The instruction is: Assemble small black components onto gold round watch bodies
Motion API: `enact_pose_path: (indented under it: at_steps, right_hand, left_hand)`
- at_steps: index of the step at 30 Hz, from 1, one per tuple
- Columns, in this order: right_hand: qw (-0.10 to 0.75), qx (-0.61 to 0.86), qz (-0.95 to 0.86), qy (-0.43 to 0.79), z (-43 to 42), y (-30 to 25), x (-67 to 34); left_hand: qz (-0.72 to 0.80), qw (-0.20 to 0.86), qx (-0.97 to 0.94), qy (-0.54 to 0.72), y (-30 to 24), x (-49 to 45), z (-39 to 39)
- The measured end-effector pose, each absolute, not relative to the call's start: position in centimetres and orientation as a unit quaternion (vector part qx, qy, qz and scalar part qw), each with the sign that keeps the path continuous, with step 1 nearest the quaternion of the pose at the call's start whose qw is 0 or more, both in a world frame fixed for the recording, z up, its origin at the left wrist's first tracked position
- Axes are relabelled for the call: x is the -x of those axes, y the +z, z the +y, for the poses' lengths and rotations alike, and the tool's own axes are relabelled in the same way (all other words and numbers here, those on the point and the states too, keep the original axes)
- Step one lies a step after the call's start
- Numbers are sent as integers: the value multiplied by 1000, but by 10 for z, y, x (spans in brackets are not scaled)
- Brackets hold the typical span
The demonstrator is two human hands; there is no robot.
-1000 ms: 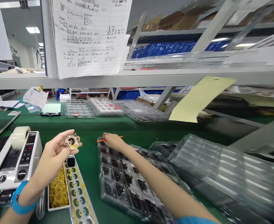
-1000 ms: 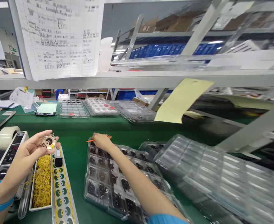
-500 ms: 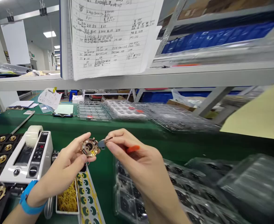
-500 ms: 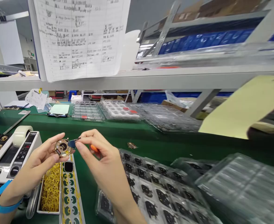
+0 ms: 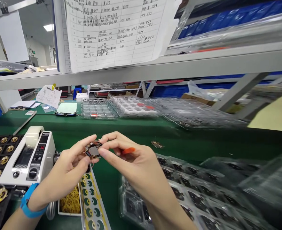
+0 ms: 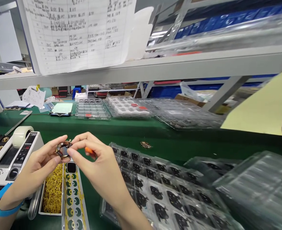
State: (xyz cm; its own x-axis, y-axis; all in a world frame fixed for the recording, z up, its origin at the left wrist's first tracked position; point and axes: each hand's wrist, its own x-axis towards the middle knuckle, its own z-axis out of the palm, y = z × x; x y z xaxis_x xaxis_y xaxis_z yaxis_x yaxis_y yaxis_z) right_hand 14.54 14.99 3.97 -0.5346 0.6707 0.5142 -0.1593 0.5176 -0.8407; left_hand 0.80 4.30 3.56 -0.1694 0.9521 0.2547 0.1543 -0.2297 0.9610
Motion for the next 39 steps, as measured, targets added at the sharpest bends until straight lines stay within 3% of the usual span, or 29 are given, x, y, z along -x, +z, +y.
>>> enact_pose_path:
  at_steps: [11,20,29,39]
  right_hand:
    - [507,192,-751,377,142,37,-140]
    - [539,200,-760,305,134,27,-133]
    - [584,177,-765,204,135,18,-126]
    - [510,159,-797,283,146,26,-129]
  left_hand:
    - [510,331,-530,591,33,-15,46]
    - [525,244,-469,667,29,-28,59]
    - [483,302,-427,703,32,-20,62]
    - [498,294,-450,680,24,-19,63]
